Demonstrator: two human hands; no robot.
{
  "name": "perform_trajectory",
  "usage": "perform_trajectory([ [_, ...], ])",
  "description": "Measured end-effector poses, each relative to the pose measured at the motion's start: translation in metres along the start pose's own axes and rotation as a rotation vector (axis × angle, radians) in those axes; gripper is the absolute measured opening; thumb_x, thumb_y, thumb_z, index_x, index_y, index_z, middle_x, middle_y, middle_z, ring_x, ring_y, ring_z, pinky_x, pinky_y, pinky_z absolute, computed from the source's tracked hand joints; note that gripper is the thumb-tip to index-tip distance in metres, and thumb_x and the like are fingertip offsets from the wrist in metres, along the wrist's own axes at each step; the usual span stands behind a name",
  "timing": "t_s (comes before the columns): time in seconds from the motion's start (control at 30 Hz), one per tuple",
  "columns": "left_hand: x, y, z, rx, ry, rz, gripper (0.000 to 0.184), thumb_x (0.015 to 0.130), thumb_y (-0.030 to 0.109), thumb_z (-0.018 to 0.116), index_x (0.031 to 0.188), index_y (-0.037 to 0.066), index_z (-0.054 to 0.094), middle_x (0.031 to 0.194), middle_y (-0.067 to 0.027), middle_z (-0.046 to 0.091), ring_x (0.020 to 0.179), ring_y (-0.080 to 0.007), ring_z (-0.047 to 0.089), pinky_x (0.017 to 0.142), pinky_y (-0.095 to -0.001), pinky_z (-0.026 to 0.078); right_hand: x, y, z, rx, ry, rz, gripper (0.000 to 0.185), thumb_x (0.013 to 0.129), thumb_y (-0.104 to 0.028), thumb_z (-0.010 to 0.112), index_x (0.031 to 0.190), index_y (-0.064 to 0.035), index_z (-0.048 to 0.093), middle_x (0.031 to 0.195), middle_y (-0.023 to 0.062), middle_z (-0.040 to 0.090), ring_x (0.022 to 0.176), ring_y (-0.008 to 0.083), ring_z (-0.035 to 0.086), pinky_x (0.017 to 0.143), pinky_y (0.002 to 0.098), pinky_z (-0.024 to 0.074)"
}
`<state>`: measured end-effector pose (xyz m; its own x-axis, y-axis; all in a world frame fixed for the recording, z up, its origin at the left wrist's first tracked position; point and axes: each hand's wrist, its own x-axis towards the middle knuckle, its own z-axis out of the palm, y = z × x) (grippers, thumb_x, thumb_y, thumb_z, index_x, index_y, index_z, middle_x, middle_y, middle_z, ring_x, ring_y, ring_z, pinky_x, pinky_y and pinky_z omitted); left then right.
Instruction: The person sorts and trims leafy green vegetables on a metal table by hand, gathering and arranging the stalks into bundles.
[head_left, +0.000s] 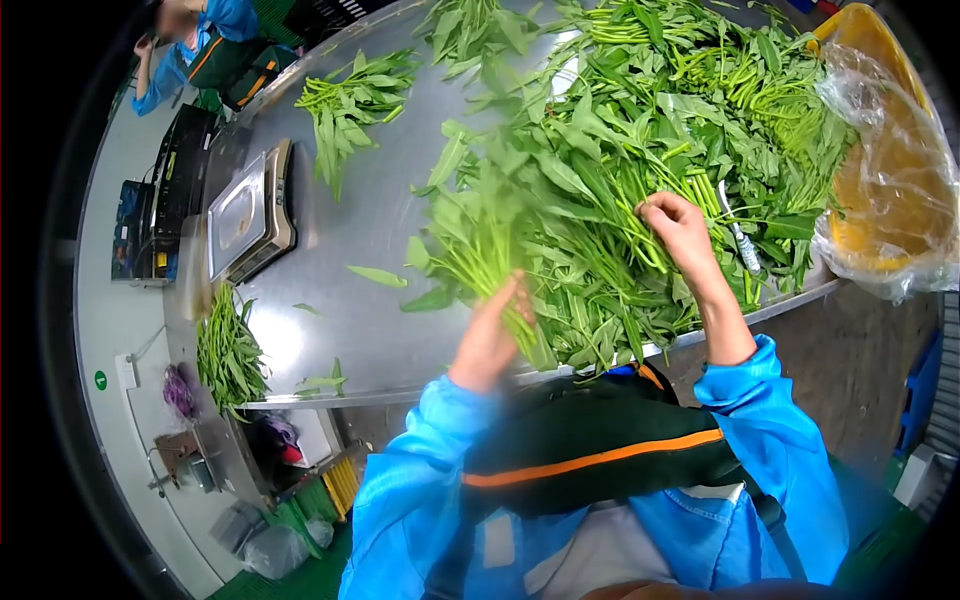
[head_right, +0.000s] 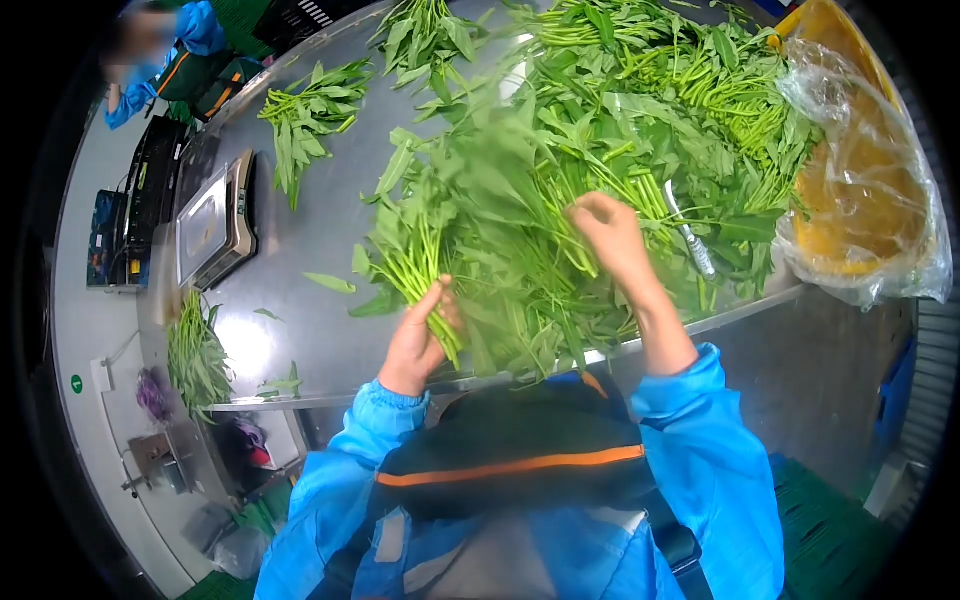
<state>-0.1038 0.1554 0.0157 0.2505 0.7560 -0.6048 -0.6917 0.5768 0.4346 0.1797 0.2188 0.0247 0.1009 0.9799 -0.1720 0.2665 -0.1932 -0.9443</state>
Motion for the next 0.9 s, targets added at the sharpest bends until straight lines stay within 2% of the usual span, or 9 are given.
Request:
perform_trajectory([
  [0.1,0.001,0.009,0.016,0.038,0.032,0.085,0.017,0.09,0.016,0.061,0.104,0.009,0.057,0.08,0.0021,0.053,0.064,-0.0063,0.046,0.056,-0.0204,0.041,-0.007,0.029,0.003,-0.594,0.151,-0.277,0.021,0.087,-0.024,0.053,0.091,-0.0033,0.058,0.082,0.0189,0.061,0.077,0.039,0.058,0.072,0.0443,0.0454],
  [0.2,0.001,0.01,0.024,0.108,0.054,0.164,0.017,0.09,0.016,0.061,0.105,0.009,0.056,0.08,0.0019,0.053,0.064,-0.0062,0.046,0.056,-0.0204,0.04,-0.018,-0.001,-0.004,-0.231,0.251,-0.206,0.022,0.092,-0.024,0.048,0.094,-0.0021,0.053,0.083,0.0198,0.058,0.077,0.0383,0.057,0.068,0.0438,0.0439],
  [0.33,0.002,0.007,0.035,0.124,0.071,0.167,0.017,0.09,0.015,0.061,0.104,0.009,0.056,0.08,0.001,0.053,0.064,-0.0059,0.046,0.056,-0.0204,0.039,-0.006,0.012,-0.021,-0.757,0.236,0.013,0.027,0.09,-0.026,0.054,0.098,-0.0019,0.046,0.078,0.0228,0.058,0.071,0.0414,0.057,0.062,0.0448,0.0438],
  [0.47,0.002,0.003,0.039,0.154,0.065,0.214,0.018,0.09,0.015,0.061,0.105,0.008,0.055,0.08,0.0008,0.053,0.064,-0.0062,0.046,0.056,-0.021,0.039,-0.028,-0.034,-0.032,-0.216,0.459,-0.252,0.024,0.084,-0.017,0.063,0.094,-0.0021,0.047,0.072,0.0149,0.057,0.063,0.0322,0.056,0.059,0.0392,0.0448],
  [0.53,-0.001,0.001,0.046,0.169,0.063,0.232,0.018,0.09,0.015,0.061,0.105,0.008,0.055,0.08,0.0009,0.052,0.064,-0.0064,0.046,0.056,-0.0211,0.039,-0.026,-0.03,-0.031,-0.279,0.439,-0.376,0.024,0.083,-0.017,0.064,0.092,-0.0042,0.046,0.076,0.0139,0.057,0.066,0.0311,0.058,0.06,0.0382,0.0453],
  [0.6,-0.003,-0.002,0.052,0.173,0.041,0.241,0.018,0.09,0.015,0.061,0.105,0.007,0.054,0.08,0.0007,0.052,0.063,-0.0064,0.046,0.056,-0.0212,0.039,-0.018,0.002,-0.02,-0.584,0.203,-0.087,0.027,0.082,-0.022,0.065,0.095,-0.006,0.046,0.079,0.0156,0.059,0.071,0.0351,0.059,0.063,0.0415,0.0462],
  [0.63,0.0,-0.001,0.056,0.17,0.027,0.252,0.018,0.09,0.015,0.061,0.105,0.007,0.054,0.08,0.0006,0.052,0.063,-0.0064,0.045,0.056,-0.0212,0.039,-0.023,0.022,-0.013,-0.523,0.289,-0.25,0.031,0.082,-0.027,0.064,0.097,-0.0068,0.046,0.082,0.0171,0.059,0.076,0.0379,0.059,0.065,0.0441,0.0462],
  [0.73,0.001,-0.006,0.054,0.195,0.04,0.284,0.017,0.09,0.016,0.061,0.104,0.008,0.054,0.08,0.0001,0.052,0.063,-0.0065,0.046,0.056,-0.0213,0.039,-0.027,0.016,-0.013,-0.304,0.264,-0.129,0.031,0.083,-0.027,0.063,0.098,-0.0046,0.046,0.085,0.0176,0.059,0.078,0.0384,0.059,0.066,0.0437,0.0453],
  [0.9,-0.001,-0.009,0.059,0.219,0.053,0.292,0.02,0.091,0.015,0.06,0.107,0.007,0.052,0.081,-0.0012,0.053,0.064,-0.0069,0.046,0.057,-0.0216,0.04,-0.04,-0.01,-0.014,-0.439,0.323,-0.367,0.024,0.085,-0.019,0.061,0.092,-0.0031,0.046,0.08,0.0157,0.055,0.073,0.0374,0.054,0.062,0.0434,0.0418],
])
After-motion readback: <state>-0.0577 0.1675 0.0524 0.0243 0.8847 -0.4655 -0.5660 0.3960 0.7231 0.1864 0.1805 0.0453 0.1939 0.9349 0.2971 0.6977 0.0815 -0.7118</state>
